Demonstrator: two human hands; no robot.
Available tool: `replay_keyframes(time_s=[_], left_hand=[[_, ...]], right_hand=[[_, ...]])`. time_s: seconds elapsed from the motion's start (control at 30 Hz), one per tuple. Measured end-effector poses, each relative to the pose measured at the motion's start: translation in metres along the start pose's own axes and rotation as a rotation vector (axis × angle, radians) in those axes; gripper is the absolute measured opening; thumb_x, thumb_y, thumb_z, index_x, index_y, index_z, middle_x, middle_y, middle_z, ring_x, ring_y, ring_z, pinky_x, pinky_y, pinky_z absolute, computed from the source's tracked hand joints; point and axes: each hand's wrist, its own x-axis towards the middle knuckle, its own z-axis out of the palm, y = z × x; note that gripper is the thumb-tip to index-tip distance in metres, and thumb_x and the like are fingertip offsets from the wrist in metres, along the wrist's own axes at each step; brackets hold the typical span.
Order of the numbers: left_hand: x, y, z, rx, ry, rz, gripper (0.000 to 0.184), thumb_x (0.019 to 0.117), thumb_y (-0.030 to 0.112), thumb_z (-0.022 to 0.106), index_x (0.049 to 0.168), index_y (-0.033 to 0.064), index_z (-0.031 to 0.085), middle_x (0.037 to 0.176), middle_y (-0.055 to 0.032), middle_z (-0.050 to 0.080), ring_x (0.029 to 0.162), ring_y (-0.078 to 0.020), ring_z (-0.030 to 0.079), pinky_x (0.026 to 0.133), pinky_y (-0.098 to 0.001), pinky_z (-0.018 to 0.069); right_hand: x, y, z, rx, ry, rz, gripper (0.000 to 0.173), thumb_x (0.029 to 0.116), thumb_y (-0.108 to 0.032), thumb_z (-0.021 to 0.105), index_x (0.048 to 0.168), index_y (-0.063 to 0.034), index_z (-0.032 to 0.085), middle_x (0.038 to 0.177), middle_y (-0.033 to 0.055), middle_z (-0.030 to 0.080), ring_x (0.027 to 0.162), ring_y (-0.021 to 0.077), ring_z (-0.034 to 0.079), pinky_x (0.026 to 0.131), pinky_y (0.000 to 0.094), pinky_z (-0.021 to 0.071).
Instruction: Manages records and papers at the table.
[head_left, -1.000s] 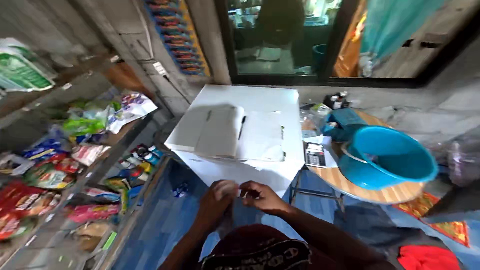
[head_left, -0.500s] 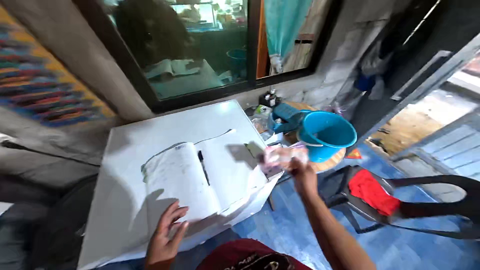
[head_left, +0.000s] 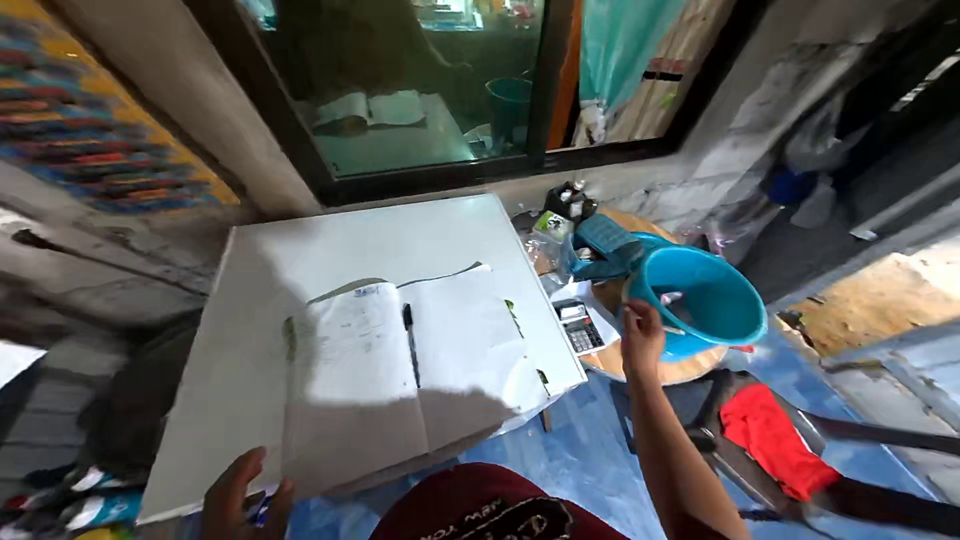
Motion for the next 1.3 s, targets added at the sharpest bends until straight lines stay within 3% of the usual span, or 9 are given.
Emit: replay_keyframes(time_s=[0.17,0.37,0.67,0.77,0.9,1.03,1.13,1.2,1.3], left_hand=[[0.002,0.011,-0.008,0.11,0.121,0.045,0.057,0.0983,0.028,0.056,0.141,-0.0088,0.05,0.147,-0.0352,0.046,0.132,-0.048,0.05,0.099,-0.0565,0.0501],[0.032,0.036,-0.002,0.171,-0.028,0.145,0.043,0.097,0.021,0.059,0.131,-0.0051,0.064,0.143,-0.0288,0.055,0.136,-0.0486,0.049,0.112,-0.0616,0.0393],[0.089,-0.031,0.011,0.215,-0.43,0.632,0.046,0.0987,0.046,0.06,0.133,0.0163,0.069,0.148,-0.0097,0.058,0.143,-0.0389,0.047,0.111,-0.0631,0.038],[0.106,-0.063,-0.013,0.235,-0.686,0.666,0.059,0.0952,0.05,0.065,0.145,0.0199,0.059,0.159,-0.0072,0.047,0.151,-0.0359,0.035,0.119,-0.064,0.0259],[0.12,-0.106,-0.023,0.203,-0.705,0.894,0.078,0.0879,0.06,0.068,0.154,0.024,0.048,0.164,-0.0051,0.039,0.154,-0.0338,0.029,0.121,-0.0601,0.0241],[0.12,-0.105,-0.023,0.218,-0.689,0.901,0.081,0.0798,0.032,0.084,0.152,0.023,0.049,0.164,-0.0043,0.038,0.154,-0.0318,0.029,0.121,-0.0593,0.0238],[0.118,-0.112,-0.016,0.182,-0.512,0.976,0.074,0.0765,0.025,0.083,0.145,0.0227,0.056,0.158,-0.0047,0.047,0.148,-0.0302,0.04,0.117,-0.0561,0.0345],[0.117,-0.116,-0.014,0.131,-0.48,0.985,0.071,0.0785,0.026,0.083,0.145,0.0215,0.057,0.158,-0.0056,0.048,0.148,-0.03,0.041,0.117,-0.0552,0.0348],[0.117,-0.121,-0.012,0.087,-0.443,0.998,0.07,0.0775,0.027,0.084,0.143,0.021,0.059,0.156,-0.0062,0.05,0.146,-0.0298,0.044,0.116,-0.0553,0.0374]], right_hand=[[-0.033,-0.084,0.09,-0.207,-0.786,-0.359,0.026,0.1014,-0.015,0.059,0.114,0.0042,0.07,0.106,0.0183,0.073,0.092,0.0258,0.072,0.086,0.0427,0.0588],[-0.113,-0.157,0.179,-0.679,-1.402,-0.446,0.039,0.107,-0.028,0.046,0.137,-0.0079,0.061,0.125,0.0192,0.068,0.115,0.0383,0.066,0.095,0.0597,0.0501],[-0.146,-0.175,0.203,-0.961,-1.201,-0.284,0.042,0.1057,-0.026,0.051,0.144,-0.009,0.056,0.137,0.0222,0.06,0.118,0.0413,0.064,0.095,0.0601,0.0513],[-0.156,-0.184,0.211,-1.0,-1.103,-0.17,0.037,0.1055,-0.023,0.05,0.138,-0.0075,0.06,0.131,0.0222,0.065,0.119,0.0407,0.064,0.097,0.0605,0.0499],[-0.156,-0.174,0.218,-0.913,-0.93,0.041,0.045,0.0995,-0.023,0.063,0.138,-0.0026,0.054,0.113,0.0235,0.068,0.106,0.0407,0.067,0.092,0.0605,0.052],[-0.156,-0.162,0.207,-0.599,-0.696,0.23,0.064,0.092,-0.01,0.071,0.15,-0.0032,0.044,0.098,0.0179,0.071,0.079,0.0264,0.069,0.075,0.0449,0.0582],[-0.164,-0.167,0.2,-0.017,-0.436,0.346,0.055,0.098,0.003,0.057,0.149,0.0024,0.038,0.079,0.0072,0.065,0.057,0.008,0.059,0.055,0.0233,0.052],[-0.173,-0.167,0.204,0.449,-0.317,0.387,0.033,0.1029,0.004,0.04,0.136,-0.0019,0.044,0.076,0.0001,0.063,0.058,0.0037,0.06,0.056,0.0172,0.0531],[-0.193,-0.166,0.232,0.745,-0.341,0.366,0.028,0.0963,0.003,0.036,0.091,-0.0136,0.058,0.072,-0.0034,0.068,0.063,0.0061,0.065,0.063,0.0213,0.0567]])
